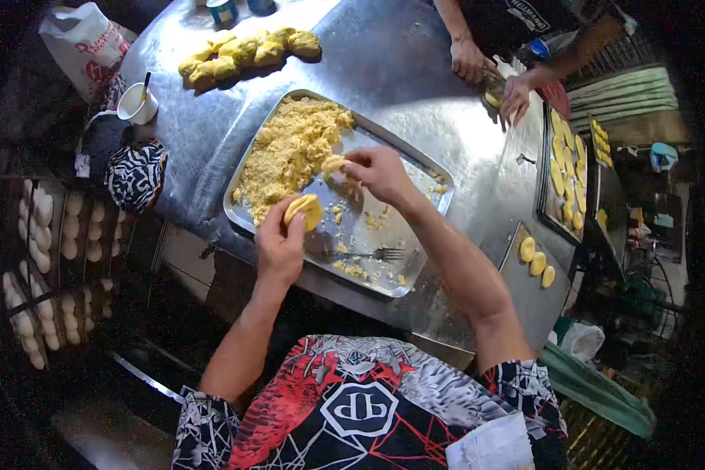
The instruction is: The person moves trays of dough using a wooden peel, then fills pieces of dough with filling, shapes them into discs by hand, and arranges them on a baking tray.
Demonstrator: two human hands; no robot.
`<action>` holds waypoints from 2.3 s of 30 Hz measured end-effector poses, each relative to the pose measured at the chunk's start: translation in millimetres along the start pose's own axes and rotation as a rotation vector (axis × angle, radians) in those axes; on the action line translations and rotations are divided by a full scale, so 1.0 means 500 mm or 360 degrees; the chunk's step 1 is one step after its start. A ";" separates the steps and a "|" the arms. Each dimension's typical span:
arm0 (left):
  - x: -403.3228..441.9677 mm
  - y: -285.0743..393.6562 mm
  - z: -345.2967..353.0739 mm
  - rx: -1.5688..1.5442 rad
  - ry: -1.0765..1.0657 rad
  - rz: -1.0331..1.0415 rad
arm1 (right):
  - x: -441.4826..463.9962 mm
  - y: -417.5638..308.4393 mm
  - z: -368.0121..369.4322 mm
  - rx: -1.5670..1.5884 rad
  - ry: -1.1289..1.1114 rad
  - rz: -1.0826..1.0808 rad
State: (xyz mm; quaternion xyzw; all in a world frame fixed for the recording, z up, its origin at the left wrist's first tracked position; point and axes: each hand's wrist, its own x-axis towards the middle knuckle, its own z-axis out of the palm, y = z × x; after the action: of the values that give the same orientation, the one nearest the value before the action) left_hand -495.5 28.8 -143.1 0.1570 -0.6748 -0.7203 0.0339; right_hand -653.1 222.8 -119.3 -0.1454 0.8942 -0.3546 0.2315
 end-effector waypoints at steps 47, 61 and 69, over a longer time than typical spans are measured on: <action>-0.341 -0.042 0.445 0.0211 -0.0921 -0.0220 | -0.689 0.330 0.039 0.0534 0.0958 0.0228; -0.340 -0.165 0.471 0.1186 -0.0861 0.1025 | -0.700 0.353 0.076 -0.0130 0.0880 0.0076; -0.340 -0.137 0.470 0.0922 -0.0971 0.0966 | -0.667 0.317 0.053 -0.0255 0.0588 0.0433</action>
State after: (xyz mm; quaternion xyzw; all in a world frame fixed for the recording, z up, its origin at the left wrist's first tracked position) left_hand -387.0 304.8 -170.3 -0.2599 -0.8410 -0.4746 -0.0019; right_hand -371.2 461.1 -143.6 0.0258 0.9579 -0.2688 0.0973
